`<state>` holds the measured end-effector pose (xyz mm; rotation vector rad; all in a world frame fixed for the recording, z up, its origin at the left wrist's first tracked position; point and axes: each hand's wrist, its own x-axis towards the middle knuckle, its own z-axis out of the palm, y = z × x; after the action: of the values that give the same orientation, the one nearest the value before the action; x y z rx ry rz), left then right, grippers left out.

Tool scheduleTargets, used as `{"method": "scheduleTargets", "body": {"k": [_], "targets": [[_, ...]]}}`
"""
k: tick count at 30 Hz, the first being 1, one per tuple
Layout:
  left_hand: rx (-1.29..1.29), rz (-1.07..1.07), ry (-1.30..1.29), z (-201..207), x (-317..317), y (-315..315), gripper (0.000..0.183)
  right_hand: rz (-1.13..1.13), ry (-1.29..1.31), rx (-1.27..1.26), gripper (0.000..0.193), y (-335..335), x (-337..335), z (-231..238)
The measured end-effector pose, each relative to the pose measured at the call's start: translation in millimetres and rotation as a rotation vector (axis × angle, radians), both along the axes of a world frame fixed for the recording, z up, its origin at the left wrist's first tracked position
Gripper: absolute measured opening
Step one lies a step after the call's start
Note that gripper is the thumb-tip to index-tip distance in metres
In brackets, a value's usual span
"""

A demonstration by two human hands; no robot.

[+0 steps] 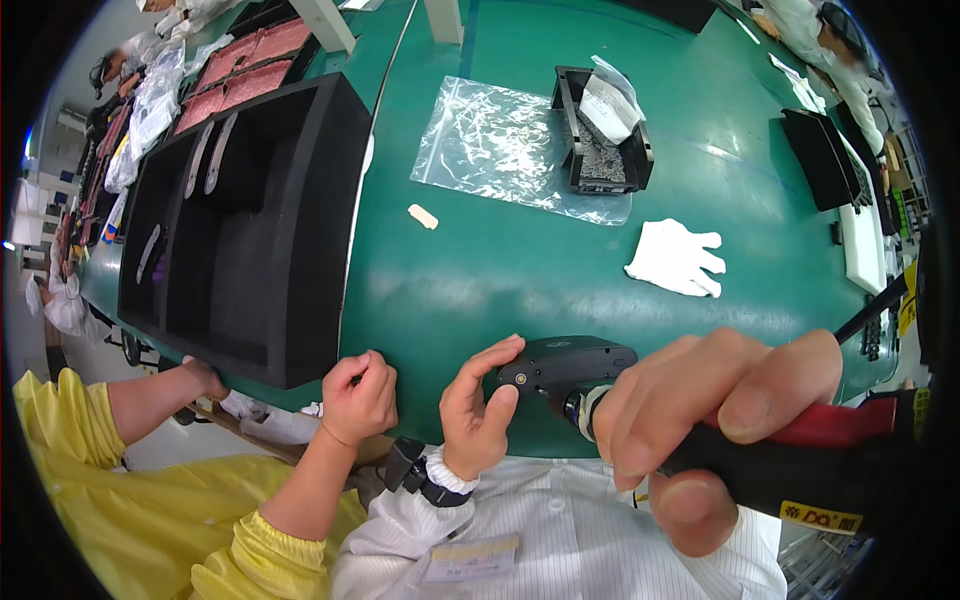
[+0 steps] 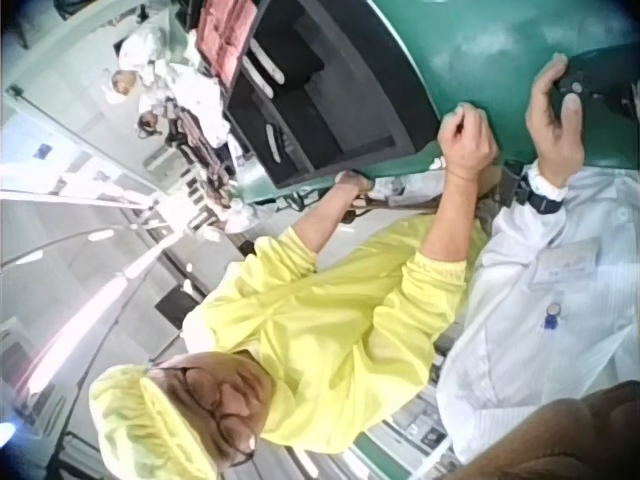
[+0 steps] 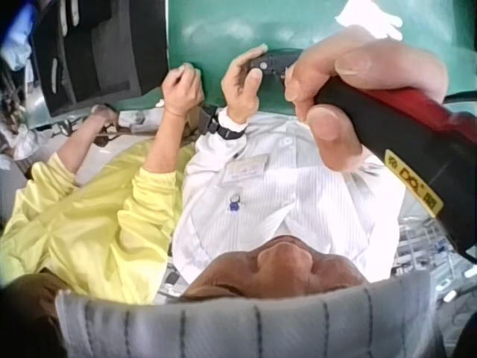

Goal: Assemble an electronic device by installing batteries and screws at a factory workstation.

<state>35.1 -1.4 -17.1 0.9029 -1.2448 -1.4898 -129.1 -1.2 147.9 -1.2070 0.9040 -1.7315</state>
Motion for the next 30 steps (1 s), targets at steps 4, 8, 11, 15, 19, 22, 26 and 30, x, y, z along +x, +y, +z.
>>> {"method": "scheduleTargets", "body": {"k": [4,8,11,15,19,22,26,30], "targets": [[0.002,0.004,-0.010,3,1,-1,0.034,0.003,0.002,0.027,0.044,1,7,1],[-0.015,-0.007,0.002,2,-1,-1,0.033,-0.010,0.011,0.060,0.044,2,11,3],[-0.051,-0.002,-0.016,-2,0,-2,0.032,-0.003,0.028,0.082,0.045,0,13,5],[-0.063,0.014,-0.033,-3,1,-1,0.032,0.188,0.170,0.016,0.044,-6,-1,-2],[-0.076,0.016,-0.036,-4,0,-2,0.032,0.291,0.252,-0.004,0.044,-8,-7,-2],[-0.081,0.019,-0.040,-5,-1,-3,0.032,0.278,0.276,-0.007,0.044,-9,-8,-3],[-0.074,0.025,-0.042,-5,1,-2,0.033,0.282,0.281,-0.014,0.044,-9,-7,-3],[-0.073,0.021,-0.035,-3,-2,-3,0.032,0.350,0.240,0.017,0.044,-6,-10,1]]}}
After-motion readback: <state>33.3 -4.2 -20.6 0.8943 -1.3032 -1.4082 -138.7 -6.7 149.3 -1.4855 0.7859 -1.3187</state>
